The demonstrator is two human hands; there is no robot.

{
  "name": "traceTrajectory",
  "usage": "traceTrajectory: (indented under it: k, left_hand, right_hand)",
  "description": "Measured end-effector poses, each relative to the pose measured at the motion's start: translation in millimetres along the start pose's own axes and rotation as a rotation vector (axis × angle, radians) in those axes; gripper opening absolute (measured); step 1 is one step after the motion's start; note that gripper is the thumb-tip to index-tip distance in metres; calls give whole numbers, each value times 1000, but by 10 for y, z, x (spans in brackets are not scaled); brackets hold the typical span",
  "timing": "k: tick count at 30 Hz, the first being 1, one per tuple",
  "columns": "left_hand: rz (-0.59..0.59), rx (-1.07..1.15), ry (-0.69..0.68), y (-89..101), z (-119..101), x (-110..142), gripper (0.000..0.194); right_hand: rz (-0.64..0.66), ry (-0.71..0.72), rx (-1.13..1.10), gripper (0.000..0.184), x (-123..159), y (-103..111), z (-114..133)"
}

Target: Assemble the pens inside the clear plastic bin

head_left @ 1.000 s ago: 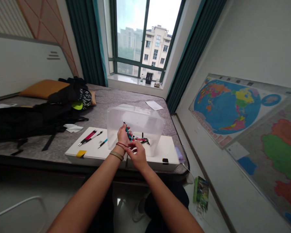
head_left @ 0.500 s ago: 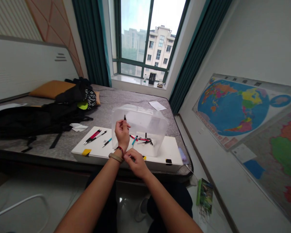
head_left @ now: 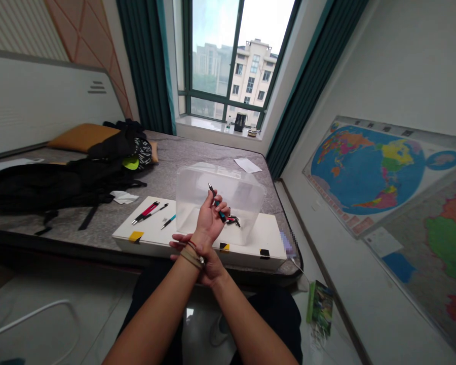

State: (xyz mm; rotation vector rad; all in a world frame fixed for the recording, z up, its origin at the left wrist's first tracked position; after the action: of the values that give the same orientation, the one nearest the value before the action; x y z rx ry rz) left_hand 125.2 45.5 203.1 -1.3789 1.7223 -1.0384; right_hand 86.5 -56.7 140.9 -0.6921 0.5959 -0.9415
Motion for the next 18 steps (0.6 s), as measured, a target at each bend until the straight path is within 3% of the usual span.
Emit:
traceTrajectory:
  k: [6, 10, 12, 14, 16, 18]
  left_hand:
    - [-30, -504, -334, 21, -203, 10, 26]
    - [-13, -1018, -459, 40, -281, 35, 25]
    - [-37, -1361, -527, 161, -316, 38, 26]
    - [-144, -1645, -567, 417, -366, 22, 29]
    - [-196, -1854, -552, 691, -339, -7, 30]
    - [-104, -1999, -524, 882, -189, -26, 28]
  right_hand:
    - [57, -149, 40, 49, 97, 3, -205]
    - [46, -201, 150, 57, 78, 209, -249]
    - [-11, -195, 279, 57, 28, 471, -206]
    - [-139, -166, 460, 53, -44, 847, -65]
    - [-345, -49, 673, 45, -119, 1260, 263]
    - [-512, 137, 883, 41, -179, 1533, 690]
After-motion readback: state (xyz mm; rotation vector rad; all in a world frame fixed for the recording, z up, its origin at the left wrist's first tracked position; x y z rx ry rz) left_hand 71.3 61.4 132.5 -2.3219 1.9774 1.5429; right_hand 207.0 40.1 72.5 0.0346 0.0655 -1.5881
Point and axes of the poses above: each hand's wrist, its own x-axis away from the middle knuckle, its own y-axis out of the back of the hand, z = x × y, the point moved 10 cm from there along -x, towards the middle knuckle, and after that the axes turned 7 degrees about y, right-handed, at the moved point
